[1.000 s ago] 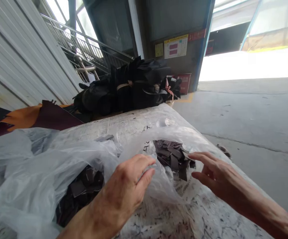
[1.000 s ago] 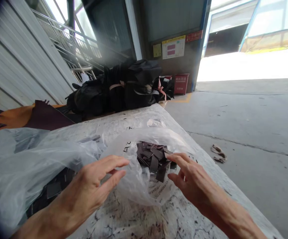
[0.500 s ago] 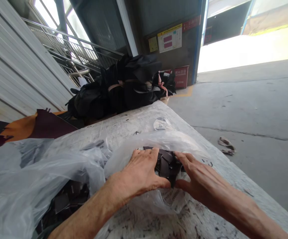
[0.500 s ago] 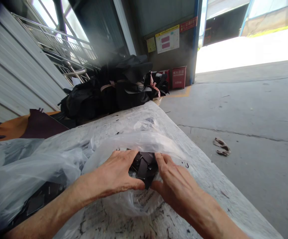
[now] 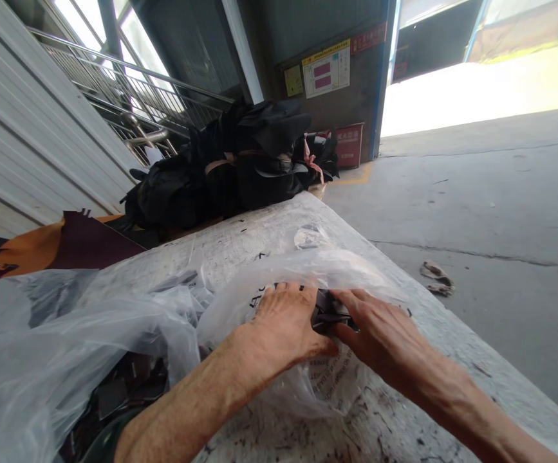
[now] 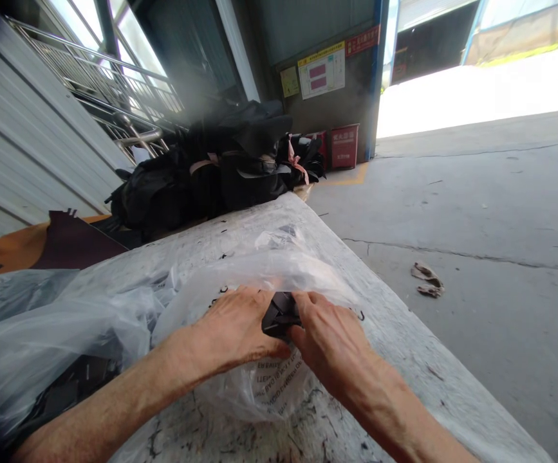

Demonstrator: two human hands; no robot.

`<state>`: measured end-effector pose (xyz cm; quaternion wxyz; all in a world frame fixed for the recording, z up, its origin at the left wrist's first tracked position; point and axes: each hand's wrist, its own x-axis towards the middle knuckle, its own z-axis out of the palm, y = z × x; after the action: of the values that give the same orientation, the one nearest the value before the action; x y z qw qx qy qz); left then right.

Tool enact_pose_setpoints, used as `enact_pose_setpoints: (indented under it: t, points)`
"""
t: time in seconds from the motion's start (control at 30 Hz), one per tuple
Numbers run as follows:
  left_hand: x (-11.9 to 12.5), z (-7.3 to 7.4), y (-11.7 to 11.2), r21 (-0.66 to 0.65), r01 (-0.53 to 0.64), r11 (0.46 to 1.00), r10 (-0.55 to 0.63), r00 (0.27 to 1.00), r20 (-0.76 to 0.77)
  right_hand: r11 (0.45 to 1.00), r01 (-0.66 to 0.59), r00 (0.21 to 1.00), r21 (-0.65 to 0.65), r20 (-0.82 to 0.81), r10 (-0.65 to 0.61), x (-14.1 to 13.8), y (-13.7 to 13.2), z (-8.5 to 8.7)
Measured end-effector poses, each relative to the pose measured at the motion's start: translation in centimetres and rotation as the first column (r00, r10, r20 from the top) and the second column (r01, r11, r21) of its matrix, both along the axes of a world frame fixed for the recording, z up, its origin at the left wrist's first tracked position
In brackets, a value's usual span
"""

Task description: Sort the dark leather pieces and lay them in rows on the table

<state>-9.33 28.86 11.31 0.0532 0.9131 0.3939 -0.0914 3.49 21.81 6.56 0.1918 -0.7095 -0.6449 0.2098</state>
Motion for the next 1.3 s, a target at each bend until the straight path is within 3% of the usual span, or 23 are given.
enact_pose_setpoints:
  t: [0.27, 0.43, 0.6, 0.83, 1.0, 1.17, 1.23, 1.3]
  points:
    - [0.9, 0.3, 0.7, -0.15, -0.025, 0.988, 0.021, 0.999, -0.034, 0.99, 0.001, 0.999, 0.138, -0.041, 0.005, 0.0, 0.2, -0.9]
    - [1.7, -0.5, 0.4, -0.131, -0.066, 0.989, 0.064, 0.998, -0.024, 0.977, 0.016, 0.991, 0.214, -0.133, 0.013, 0.1, 0.7, -1.3]
    - [1.9, -1.5, 0.3, -0.093, -0.069, 0.993, 0.074, 0.996, 0.055, 0.918, 0.13, 0.946, 0.375, -0.323, -0.002, 0.7, 0.1, -1.7]
    - [0.9, -1.4, 0.6, -0.09, -0.015, 0.996, 0.032, 0.981, 0.193, 0.937, 0.272, 0.879, 0.221, -0.452, -0.149, 1.5, -1.4, -2.1]
    - [0.5, -0.5, 0.2, -0.109, 0.052, 0.993, -0.026, 0.973, 0.23, 0.946, 0.226, 0.863, 0.232, -0.498, -0.085, 1.1, -1.6, -1.9]
    - [-0.4, 0.4, 0.0, -0.084, 0.104, 0.991, -0.071, 0.94, 0.333, 0.937, 0.244, 0.888, 0.25, -0.445, -0.113, 1.1, -1.7, -1.8]
    - [-1.0, 0.9, -0.3, -0.057, 0.105, 0.993, -0.074, 0.916, 0.395, 0.942, 0.225, 0.906, 0.25, -0.411, -0.107, 1.0, -1.7, -1.9]
    - [-1.8, 1.5, -0.9, -0.112, 0.088, 0.99, -0.02, 0.862, 0.507, 0.944, 0.207, 0.923, 0.258, -0.372, -0.101, 0.8, -1.7, -1.8]
